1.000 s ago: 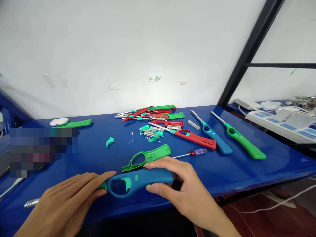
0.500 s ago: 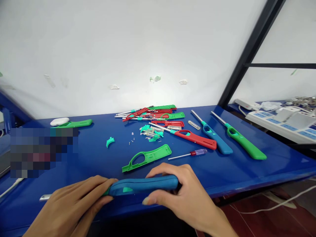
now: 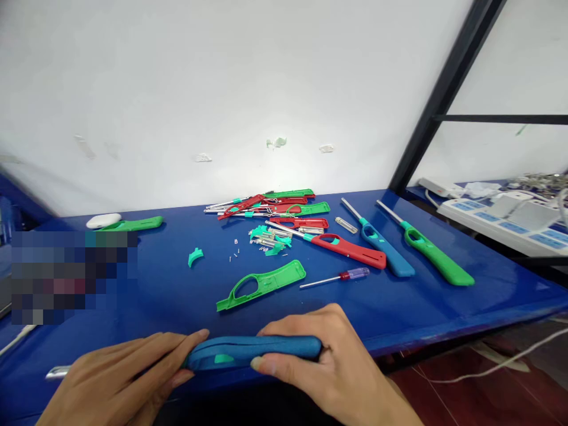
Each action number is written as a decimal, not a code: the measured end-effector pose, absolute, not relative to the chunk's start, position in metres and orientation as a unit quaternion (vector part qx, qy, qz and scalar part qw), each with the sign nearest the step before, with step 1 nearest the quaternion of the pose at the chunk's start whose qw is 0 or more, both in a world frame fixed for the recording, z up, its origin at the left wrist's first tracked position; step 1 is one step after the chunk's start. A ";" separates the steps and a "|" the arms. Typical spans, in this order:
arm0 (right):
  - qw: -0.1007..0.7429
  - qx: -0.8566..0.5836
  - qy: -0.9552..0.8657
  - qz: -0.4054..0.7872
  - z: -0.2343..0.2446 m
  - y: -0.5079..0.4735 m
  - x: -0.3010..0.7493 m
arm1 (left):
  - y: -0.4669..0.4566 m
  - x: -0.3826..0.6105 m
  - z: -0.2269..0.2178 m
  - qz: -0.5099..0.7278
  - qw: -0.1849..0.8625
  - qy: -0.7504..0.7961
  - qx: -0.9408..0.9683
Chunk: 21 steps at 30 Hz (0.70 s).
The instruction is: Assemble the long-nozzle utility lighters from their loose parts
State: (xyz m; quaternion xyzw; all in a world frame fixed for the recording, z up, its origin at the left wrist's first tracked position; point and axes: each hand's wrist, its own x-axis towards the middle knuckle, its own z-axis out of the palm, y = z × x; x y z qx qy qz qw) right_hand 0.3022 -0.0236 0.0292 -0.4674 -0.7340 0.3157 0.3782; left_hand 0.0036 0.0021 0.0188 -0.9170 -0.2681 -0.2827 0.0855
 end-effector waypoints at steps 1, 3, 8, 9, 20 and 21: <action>0.371 -0.471 -0.728 0.333 0.030 -0.023 0.302 | 0.003 0.004 0.019 -0.284 0.090 -0.271 -0.916; 0.363 -0.477 -0.716 0.358 0.032 -0.020 0.302 | 0.004 0.005 0.021 -0.289 0.106 -0.284 -0.908; 0.361 -0.483 -0.719 0.347 0.027 -0.020 0.300 | 0.002 0.018 0.028 -0.311 0.161 -0.315 -0.882; 0.361 -0.490 -0.725 0.323 0.024 -0.022 0.299 | 0.001 0.021 0.028 -0.323 0.159 -0.310 -0.880; 0.265 -0.542 -0.760 0.241 0.013 -0.037 0.294 | 0.000 0.039 0.013 -0.408 0.117 -0.281 -0.861; 0.252 -0.543 -0.761 0.249 0.014 -0.037 0.295 | 0.000 0.038 0.012 -0.409 0.116 -0.279 -0.861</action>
